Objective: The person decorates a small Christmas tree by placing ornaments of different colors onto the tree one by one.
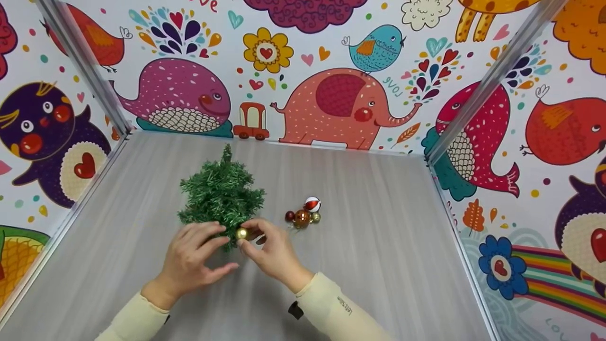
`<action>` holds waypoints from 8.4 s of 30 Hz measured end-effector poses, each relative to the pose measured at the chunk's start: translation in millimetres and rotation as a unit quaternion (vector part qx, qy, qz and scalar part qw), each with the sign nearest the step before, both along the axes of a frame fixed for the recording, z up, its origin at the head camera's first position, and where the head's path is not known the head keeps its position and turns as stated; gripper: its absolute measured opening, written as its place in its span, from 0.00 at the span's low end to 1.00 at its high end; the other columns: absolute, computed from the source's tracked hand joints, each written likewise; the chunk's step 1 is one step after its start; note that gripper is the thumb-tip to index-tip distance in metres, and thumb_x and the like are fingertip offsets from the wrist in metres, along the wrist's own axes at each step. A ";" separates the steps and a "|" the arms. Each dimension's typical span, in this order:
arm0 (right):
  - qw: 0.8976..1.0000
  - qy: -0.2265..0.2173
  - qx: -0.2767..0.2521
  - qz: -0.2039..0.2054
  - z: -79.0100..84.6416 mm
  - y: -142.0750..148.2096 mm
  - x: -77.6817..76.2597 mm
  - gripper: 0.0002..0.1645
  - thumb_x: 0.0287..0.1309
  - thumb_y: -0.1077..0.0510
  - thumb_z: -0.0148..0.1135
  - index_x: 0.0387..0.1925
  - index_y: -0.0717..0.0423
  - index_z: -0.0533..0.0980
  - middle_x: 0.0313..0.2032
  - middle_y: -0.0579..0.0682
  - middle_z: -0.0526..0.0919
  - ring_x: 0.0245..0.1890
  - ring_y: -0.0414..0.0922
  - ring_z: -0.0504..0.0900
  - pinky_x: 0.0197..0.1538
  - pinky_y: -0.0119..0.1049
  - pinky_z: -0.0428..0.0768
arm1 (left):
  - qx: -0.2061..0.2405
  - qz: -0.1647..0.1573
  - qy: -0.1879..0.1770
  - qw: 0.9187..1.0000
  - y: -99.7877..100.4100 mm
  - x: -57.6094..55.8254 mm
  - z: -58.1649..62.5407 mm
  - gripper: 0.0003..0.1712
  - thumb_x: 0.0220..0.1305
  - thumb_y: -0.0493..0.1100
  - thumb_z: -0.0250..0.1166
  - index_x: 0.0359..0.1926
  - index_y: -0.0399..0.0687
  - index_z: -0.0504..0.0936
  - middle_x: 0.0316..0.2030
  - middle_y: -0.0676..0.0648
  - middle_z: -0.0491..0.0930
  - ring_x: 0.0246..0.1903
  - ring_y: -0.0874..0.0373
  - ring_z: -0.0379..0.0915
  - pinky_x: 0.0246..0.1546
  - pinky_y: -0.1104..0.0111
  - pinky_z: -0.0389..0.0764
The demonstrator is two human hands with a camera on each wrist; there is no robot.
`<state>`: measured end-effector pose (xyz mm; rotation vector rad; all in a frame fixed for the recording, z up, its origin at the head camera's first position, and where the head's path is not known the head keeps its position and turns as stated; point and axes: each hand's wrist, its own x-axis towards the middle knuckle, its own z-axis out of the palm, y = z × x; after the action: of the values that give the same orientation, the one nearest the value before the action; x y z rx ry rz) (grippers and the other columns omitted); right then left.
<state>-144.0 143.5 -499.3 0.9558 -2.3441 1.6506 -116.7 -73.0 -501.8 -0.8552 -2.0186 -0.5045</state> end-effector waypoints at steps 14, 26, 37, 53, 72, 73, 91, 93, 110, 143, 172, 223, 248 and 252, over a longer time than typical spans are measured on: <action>0.997 -0.077 -0.013 0.003 39.3 -7.3 18.8 0.15 0.60 0.68 0.66 0.49 0.68 0.77 0.39 0.54 0.85 0.39 0.50 0.83 0.39 0.44 0.82 | 0.060 0.056 -0.003 0.997 12.9 -0.2 -10.6 0.24 0.45 0.63 0.77 0.27 0.47 0.84 0.39 0.47 0.83 0.44 0.48 0.79 0.50 0.54 0.74; 0.994 -0.103 -0.027 0.025 36.4 -5.7 19.3 0.14 0.62 0.69 0.63 0.49 0.71 0.77 0.39 0.59 0.86 0.39 0.49 0.85 0.40 0.42 0.81 | 0.038 0.038 -0.003 0.999 9.6 -3.9 -9.5 0.09 0.49 0.43 0.74 0.33 0.47 0.87 0.43 0.47 0.83 0.47 0.49 0.78 0.54 0.55 0.72; 0.995 -0.098 -0.024 0.011 28.6 -1.5 17.0 0.12 0.62 0.69 0.62 0.47 0.70 0.78 0.38 0.57 0.84 0.38 0.48 0.83 0.38 0.42 0.80 | 0.058 0.012 -0.009 0.998 3.0 1.4 -4.2 0.07 0.58 0.47 0.71 0.32 0.49 0.90 0.44 0.48 0.85 0.45 0.50 0.79 0.52 0.55 0.72; 0.994 -0.105 0.015 0.037 -14.7 4.3 8.5 0.11 0.65 0.61 0.63 0.48 0.57 0.80 0.39 0.48 0.85 0.37 0.46 0.83 0.37 0.39 0.81 | 0.072 0.009 -0.034 0.997 0.5 3.9 3.0 0.02 0.54 0.40 0.68 0.27 0.50 0.86 0.38 0.50 0.85 0.43 0.51 0.79 0.52 0.56 0.72; 0.984 0.174 0.015 0.027 23.7 -17.0 20.6 0.12 0.50 0.72 0.69 0.38 0.61 0.81 0.33 0.51 0.81 0.31 0.47 0.78 0.33 0.35 0.79 | 0.090 0.001 -0.064 0.994 2.4 6.5 4.6 0.03 0.48 0.38 0.72 0.25 0.51 0.85 0.37 0.52 0.84 0.42 0.53 0.79 0.51 0.56 0.73; 0.985 0.172 0.014 0.030 24.2 -17.8 21.1 0.12 0.50 0.72 0.69 0.38 0.61 0.81 0.33 0.52 0.81 0.31 0.47 0.79 0.33 0.35 0.79 | 0.092 -0.001 -0.066 0.994 2.4 6.6 4.8 0.04 0.48 0.38 0.72 0.25 0.51 0.85 0.37 0.52 0.84 0.42 0.53 0.79 0.51 0.56 0.73; 0.994 0.080 -0.040 0.055 21.1 -20.1 24.6 0.10 0.51 0.77 0.64 0.30 0.62 0.81 0.30 0.54 0.81 0.29 0.44 0.80 0.32 0.35 0.82 | 0.054 -0.007 -0.071 0.996 -1.8 8.3 3.8 0.06 0.44 0.38 0.73 0.22 0.52 0.83 0.36 0.53 0.83 0.40 0.53 0.78 0.51 0.56 0.73; 0.994 0.077 -0.048 0.055 19.7 -20.5 24.5 0.10 0.50 0.78 0.63 0.29 0.62 0.81 0.29 0.54 0.81 0.28 0.45 0.80 0.31 0.35 0.82 | 0.045 -0.005 -0.068 0.997 -3.3 8.6 2.0 0.06 0.43 0.38 0.71 0.21 0.52 0.82 0.35 0.53 0.83 0.39 0.53 0.77 0.51 0.56 0.73; 0.989 0.134 0.054 -0.036 -30.9 -20.9 15.1 0.08 0.54 0.65 0.69 0.31 0.48 0.81 0.31 0.38 0.79 0.31 0.35 0.77 0.34 0.30 0.79 | -0.043 0.064 -0.046 0.996 -8.6 6.2 -7.0 0.04 0.44 0.40 0.66 0.19 0.47 0.78 0.49 0.43 0.81 0.54 0.45 0.74 0.60 0.51 0.67; 0.972 0.195 0.102 -0.080 -38.5 -27.0 12.0 0.07 0.52 0.64 0.68 0.30 0.49 0.80 0.28 0.38 0.78 0.27 0.33 0.76 0.29 0.21 0.74 | -0.063 0.122 -0.039 0.990 -4.6 5.7 -8.9 0.04 0.46 0.41 0.66 0.24 0.45 0.81 0.51 0.42 0.81 0.56 0.44 0.74 0.64 0.50 0.63; 0.981 0.139 0.062 -0.122 -33.5 -30.7 11.7 0.07 0.60 0.63 0.65 0.30 0.48 0.79 0.26 0.35 0.78 0.22 0.31 0.74 0.24 0.23 0.73 | 0.024 0.135 -0.053 0.989 0.0 2.3 -9.2 0.06 0.53 0.42 0.66 0.22 0.48 0.83 0.43 0.45 0.83 0.51 0.46 0.76 0.62 0.49 0.63; 0.961 0.188 0.151 -0.136 -35.1 -23.7 13.7 0.04 0.53 0.61 0.68 0.29 0.47 0.82 0.24 0.36 0.80 0.22 0.30 0.74 0.25 0.24 0.73 | -0.030 0.103 -0.023 0.994 -6.1 5.3 -13.9 0.07 0.46 0.41 0.66 0.29 0.45 0.83 0.50 0.41 0.82 0.54 0.44 0.75 0.61 0.50 0.65; 0.955 0.168 0.198 -0.146 -48.1 26.1 -7.2 0.11 0.53 0.60 0.69 0.40 0.52 0.79 0.33 0.43 0.80 0.33 0.41 0.81 0.33 0.34 0.80 | -0.020 0.136 -0.069 0.988 -12.7 7.9 -16.4 0.39 0.44 0.59 0.78 0.54 0.41 0.81 0.54 0.39 0.78 0.53 0.42 0.73 0.58 0.50 0.70; 0.948 0.137 0.237 -0.164 -59.4 46.0 -13.3 0.13 0.53 0.58 0.68 0.42 0.51 0.79 0.35 0.44 0.80 0.34 0.42 0.82 0.35 0.36 0.82 | -0.022 0.133 -0.075 0.988 -11.5 6.1 -14.6 0.37 0.46 0.59 0.76 0.53 0.42 0.81 0.53 0.39 0.78 0.53 0.42 0.73 0.58 0.51 0.70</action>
<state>-157.3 189.5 -558.7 0.7393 -2.5663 0.7933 -110.6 -84.4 -516.4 -0.5739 -2.2490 -0.3827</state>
